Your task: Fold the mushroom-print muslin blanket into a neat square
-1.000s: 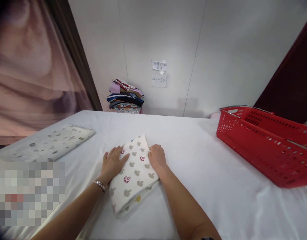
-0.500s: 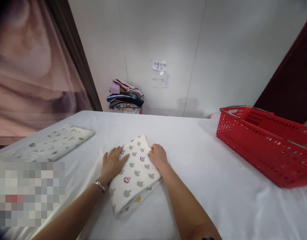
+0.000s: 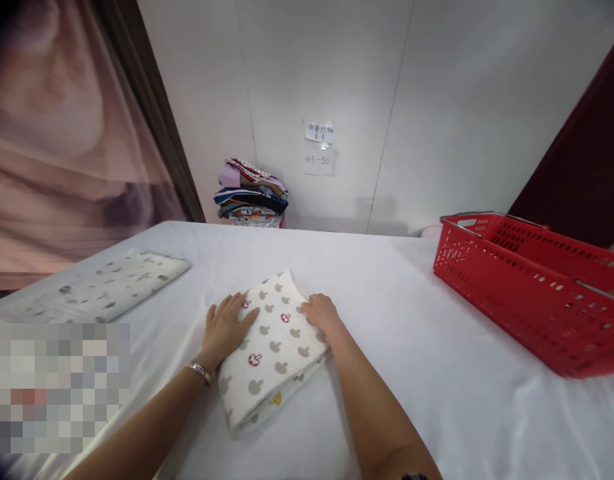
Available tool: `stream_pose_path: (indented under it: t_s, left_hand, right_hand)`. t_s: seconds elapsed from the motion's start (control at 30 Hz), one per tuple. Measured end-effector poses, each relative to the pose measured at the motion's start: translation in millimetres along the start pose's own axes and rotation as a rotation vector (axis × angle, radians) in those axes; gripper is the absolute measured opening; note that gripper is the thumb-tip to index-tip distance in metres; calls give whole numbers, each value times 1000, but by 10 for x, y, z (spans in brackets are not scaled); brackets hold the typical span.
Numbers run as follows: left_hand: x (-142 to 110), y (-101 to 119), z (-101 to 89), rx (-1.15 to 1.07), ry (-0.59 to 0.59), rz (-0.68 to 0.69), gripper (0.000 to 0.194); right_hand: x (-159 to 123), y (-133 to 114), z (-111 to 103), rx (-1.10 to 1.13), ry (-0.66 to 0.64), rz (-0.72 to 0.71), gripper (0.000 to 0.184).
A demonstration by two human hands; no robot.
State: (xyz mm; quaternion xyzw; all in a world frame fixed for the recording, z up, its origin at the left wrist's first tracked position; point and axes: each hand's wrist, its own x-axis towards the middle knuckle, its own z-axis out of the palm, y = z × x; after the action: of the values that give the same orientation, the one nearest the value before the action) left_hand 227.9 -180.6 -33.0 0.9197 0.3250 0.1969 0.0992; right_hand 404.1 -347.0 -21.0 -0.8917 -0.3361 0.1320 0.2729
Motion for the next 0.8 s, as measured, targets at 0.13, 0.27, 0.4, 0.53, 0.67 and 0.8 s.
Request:
stream_pose_path:
  t_s: [0.13,0.27,0.4,0.53,0.67,0.8]
  left_hand:
    - [-1,8,-8,9,-1,-1,59]
    - [0,8,-6,4,-5,-2,60]
    - [-4,19,-20,-2,-5,-7,60]
    - [-7,31,-36,2,-2,-3,58]
    - [-2,20,-18,6,9,3,58]
    - [3,2,4,3,5,3,60]
  right_hand:
    - [-16,-26,12,12,63,-40,19]
    - [-64,-91,-14,-32,139,-79,24]
    - [-138,-179,-80,-68,149,-109,23]
    - [-180,-230,-116,-93,116,-122,21]
    - [-173,-229,-98,-136,153,-159,23]
    - [-160,-226,-83,-142,168,-179,24]
